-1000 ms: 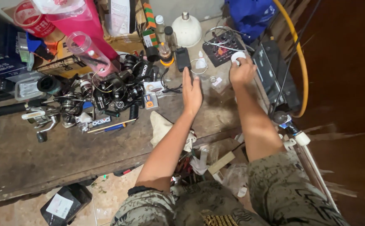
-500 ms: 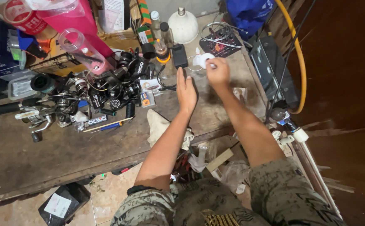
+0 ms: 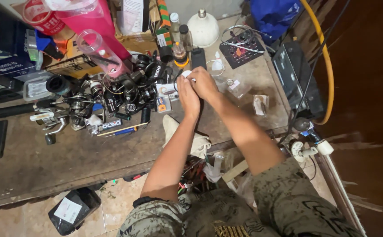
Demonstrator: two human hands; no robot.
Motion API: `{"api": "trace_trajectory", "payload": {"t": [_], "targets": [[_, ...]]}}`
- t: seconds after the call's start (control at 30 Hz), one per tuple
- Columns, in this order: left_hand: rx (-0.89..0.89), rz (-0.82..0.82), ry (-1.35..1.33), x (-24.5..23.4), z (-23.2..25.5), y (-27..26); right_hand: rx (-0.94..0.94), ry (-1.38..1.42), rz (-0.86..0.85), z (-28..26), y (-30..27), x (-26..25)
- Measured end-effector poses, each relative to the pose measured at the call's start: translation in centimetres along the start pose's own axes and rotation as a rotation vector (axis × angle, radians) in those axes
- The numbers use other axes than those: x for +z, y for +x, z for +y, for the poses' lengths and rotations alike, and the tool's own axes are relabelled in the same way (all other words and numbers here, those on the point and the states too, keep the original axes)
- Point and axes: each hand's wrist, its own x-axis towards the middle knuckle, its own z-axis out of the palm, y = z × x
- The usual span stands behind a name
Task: The recorder is cleaning and lubricating components of several fishing reels on a workbench.
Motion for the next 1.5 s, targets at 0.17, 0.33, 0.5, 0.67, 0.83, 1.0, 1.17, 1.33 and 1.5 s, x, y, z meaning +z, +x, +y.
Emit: {"api": "trace_trajectory", "payload": {"t": [0.17,0.33,0.5,0.67,0.83,1.0,1.17,1.33,1.5], "targets": [[-0.01,-0.048,0.002,-0.1,0.8,-0.3,-0.032,-0.025,0.005,0.0,-0.4,-0.6],[0.003,-0.049,0.007,0.3,0.0,-0.5,-0.073,-0.01,0.051,2.2,-0.2,-0.8],[0.027,-0.033,0.023,0.2,-0.1,-0.7,0.072,-0.258,0.31,5.5,-1.3,-2.1],[0.04,-0.025,0.017,0.2,1.0,-1.5,0.095,-0.427,0.301,4.3,-2.4,-3.8],[0.042,-0.06,0.011,0.3,2.4,-2.3,-0.005,-0.375,0.264,9.1,-2.1,-1.2],[0.052,-0.038,0.023,0.9,2.5,-2.1,0.192,-0.287,0.511,5.7,-1.7,-4.8],[0.077,-0.034,0.023,1.2,2.9,-2.3,0.491,-0.246,0.634,7.5,-0.1,-7.9],[0.094,-0.04,0.006,1.1,3.0,-2.2,0.53,-0.201,0.673,14.8,0.6,-8.6],[0.086,-0.051,0.006,1.2,3.1,-2.2,0.536,-0.237,0.401,12.2,0.8,-11.1]]}}
